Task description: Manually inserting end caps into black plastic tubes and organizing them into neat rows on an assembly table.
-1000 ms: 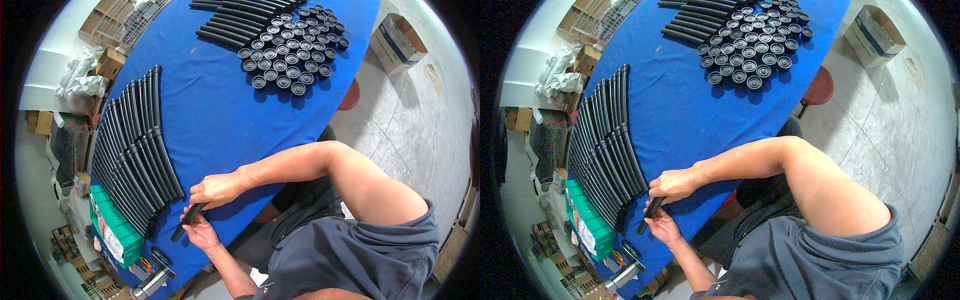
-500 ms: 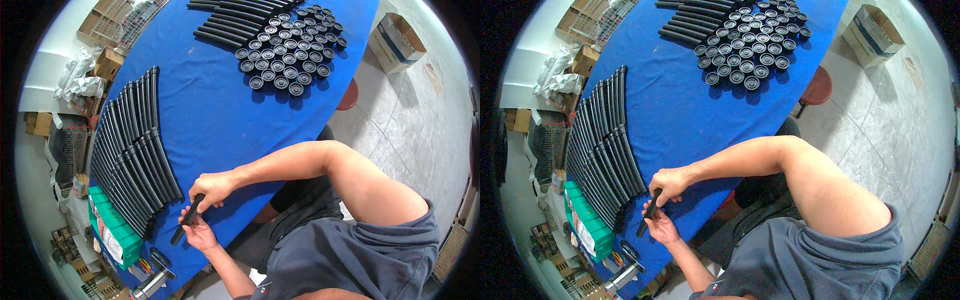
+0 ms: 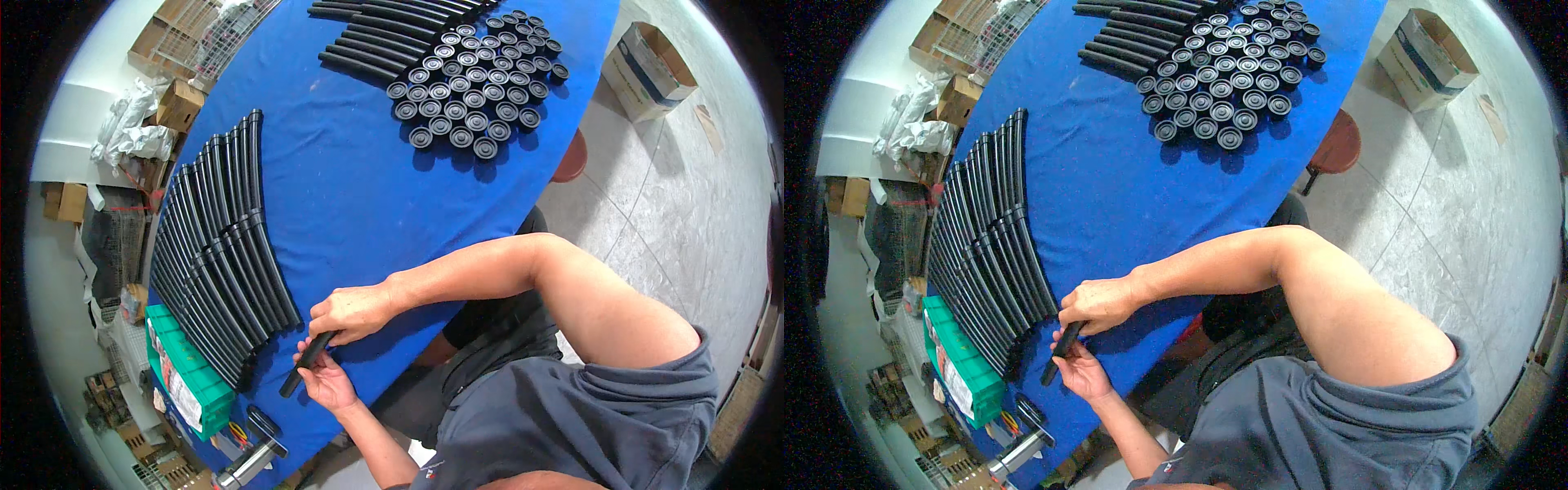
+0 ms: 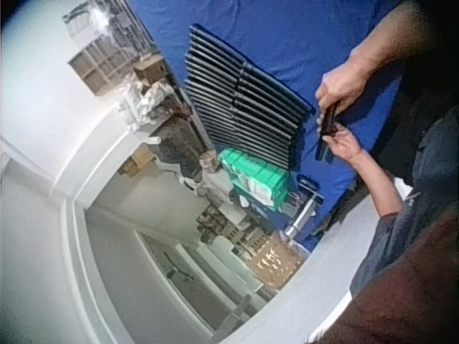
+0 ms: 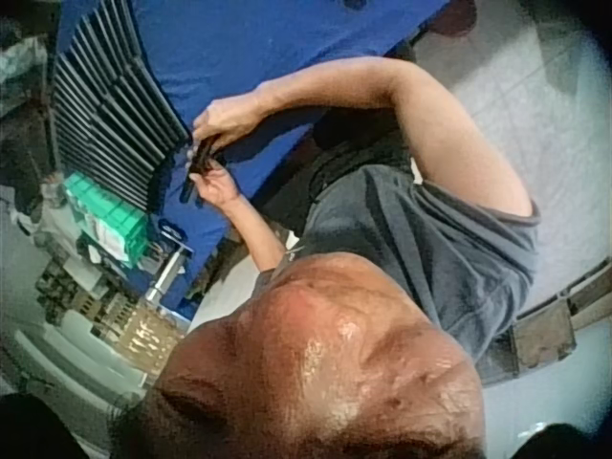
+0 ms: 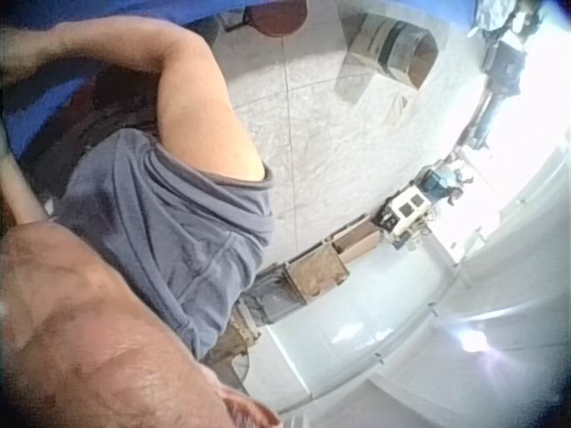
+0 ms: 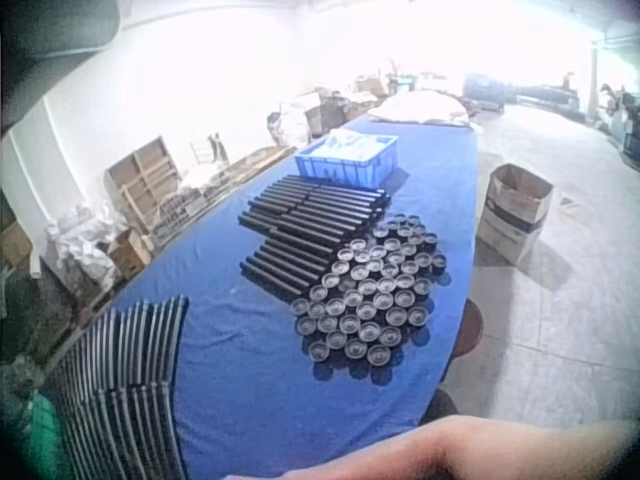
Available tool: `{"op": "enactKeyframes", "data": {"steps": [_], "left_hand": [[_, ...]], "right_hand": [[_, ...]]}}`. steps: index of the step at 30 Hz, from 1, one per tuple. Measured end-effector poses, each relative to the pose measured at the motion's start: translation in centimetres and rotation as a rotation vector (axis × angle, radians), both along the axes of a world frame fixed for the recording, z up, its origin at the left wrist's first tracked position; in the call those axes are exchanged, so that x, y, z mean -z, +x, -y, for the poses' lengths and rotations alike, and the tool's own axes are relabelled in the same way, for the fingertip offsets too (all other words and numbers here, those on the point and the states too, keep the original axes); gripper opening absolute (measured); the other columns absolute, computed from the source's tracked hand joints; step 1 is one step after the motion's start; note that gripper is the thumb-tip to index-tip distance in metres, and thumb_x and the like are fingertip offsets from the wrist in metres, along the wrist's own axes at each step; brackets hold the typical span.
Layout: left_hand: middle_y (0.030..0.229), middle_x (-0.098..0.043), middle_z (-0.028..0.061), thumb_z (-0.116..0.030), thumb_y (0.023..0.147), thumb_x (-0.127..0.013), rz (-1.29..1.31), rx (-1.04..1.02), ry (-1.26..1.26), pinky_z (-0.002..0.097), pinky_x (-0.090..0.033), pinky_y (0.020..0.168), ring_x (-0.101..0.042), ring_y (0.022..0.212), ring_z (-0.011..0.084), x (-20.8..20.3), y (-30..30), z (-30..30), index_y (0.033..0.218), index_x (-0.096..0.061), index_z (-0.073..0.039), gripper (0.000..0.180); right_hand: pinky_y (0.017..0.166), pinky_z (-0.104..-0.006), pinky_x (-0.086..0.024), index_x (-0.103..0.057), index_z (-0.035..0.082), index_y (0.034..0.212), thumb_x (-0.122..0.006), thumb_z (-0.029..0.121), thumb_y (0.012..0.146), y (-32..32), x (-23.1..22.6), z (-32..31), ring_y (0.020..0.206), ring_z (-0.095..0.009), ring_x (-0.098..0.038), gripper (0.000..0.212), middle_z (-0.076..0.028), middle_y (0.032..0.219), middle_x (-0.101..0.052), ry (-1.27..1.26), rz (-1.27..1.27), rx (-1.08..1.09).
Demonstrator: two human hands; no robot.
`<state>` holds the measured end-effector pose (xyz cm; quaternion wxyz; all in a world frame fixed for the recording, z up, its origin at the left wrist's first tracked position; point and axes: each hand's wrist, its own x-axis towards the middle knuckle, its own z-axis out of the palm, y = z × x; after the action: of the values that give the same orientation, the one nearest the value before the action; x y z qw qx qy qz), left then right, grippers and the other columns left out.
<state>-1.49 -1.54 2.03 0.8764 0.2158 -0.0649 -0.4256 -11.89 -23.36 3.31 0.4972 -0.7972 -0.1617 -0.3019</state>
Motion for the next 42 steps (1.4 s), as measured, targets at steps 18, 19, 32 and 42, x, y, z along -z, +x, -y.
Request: {"op": "enactKeyframes", "data": {"steps": [18,19,32,42], "left_hand": [[0.141,-0.046,0.0213,-0.011,0.096,-0.055,-0.004,0.031,-0.041,0.0459,-0.034,0.116,-0.04,0.136,0.0342,-0.2,-0.1,0.5,0.121,-0.056,0.008,0.031],[0.141,-0.046,0.0213,-0.011,0.096,-0.055,-0.007,0.031,-0.04,0.0459,-0.034,0.116,-0.04,0.136,0.0342,0.0,-0.1,0.4,0.121,-0.056,0.008,0.031],[0.142,-0.046,0.0213,-0.015,0.098,-0.054,0.021,0.05,-0.055,0.0454,-0.034,0.116,-0.039,0.136,0.0323,-0.1,0.1,0.3,0.123,-0.053,0.009,0.035],[0.143,-0.045,0.0221,-0.014,0.098,-0.054,-0.045,0.036,-0.054,0.0455,-0.036,0.115,-0.04,0.136,0.0323,0.1,0.3,0.2,0.123,-0.053,0.01,0.034]], "right_hand": [[0.068,-0.0446,-0.051,-0.061,0.001,0.095,-0.065,0.018,0.082,-0.2,0.0,0.2,0.076,-0.034,-0.064,0.022,-0.017,0.079,-0.063,0.011,-0.099,-0.008],[0.069,-0.0454,-0.051,-0.06,0.001,0.096,-0.065,0.018,0.082,-0.5,-0.3,0.4,0.079,-0.035,-0.063,0.022,-0.017,0.082,-0.062,-0.022,-0.1,-0.011],[0.067,-0.0451,-0.051,-0.062,0.002,0.094,-0.067,0.021,0.081,0.2,-0.1,0.2,0.08,-0.035,-0.063,0.023,-0.017,0.081,-0.063,0.056,-0.171,-0.06],[0.065,-0.0454,-0.051,-0.062,0.002,0.085,-0.067,0.026,0.082,0.3,0.3,0.2,0.072,-0.034,-0.065,0.025,-0.018,0.073,-0.063,0.06,-0.055,0.034]]}}
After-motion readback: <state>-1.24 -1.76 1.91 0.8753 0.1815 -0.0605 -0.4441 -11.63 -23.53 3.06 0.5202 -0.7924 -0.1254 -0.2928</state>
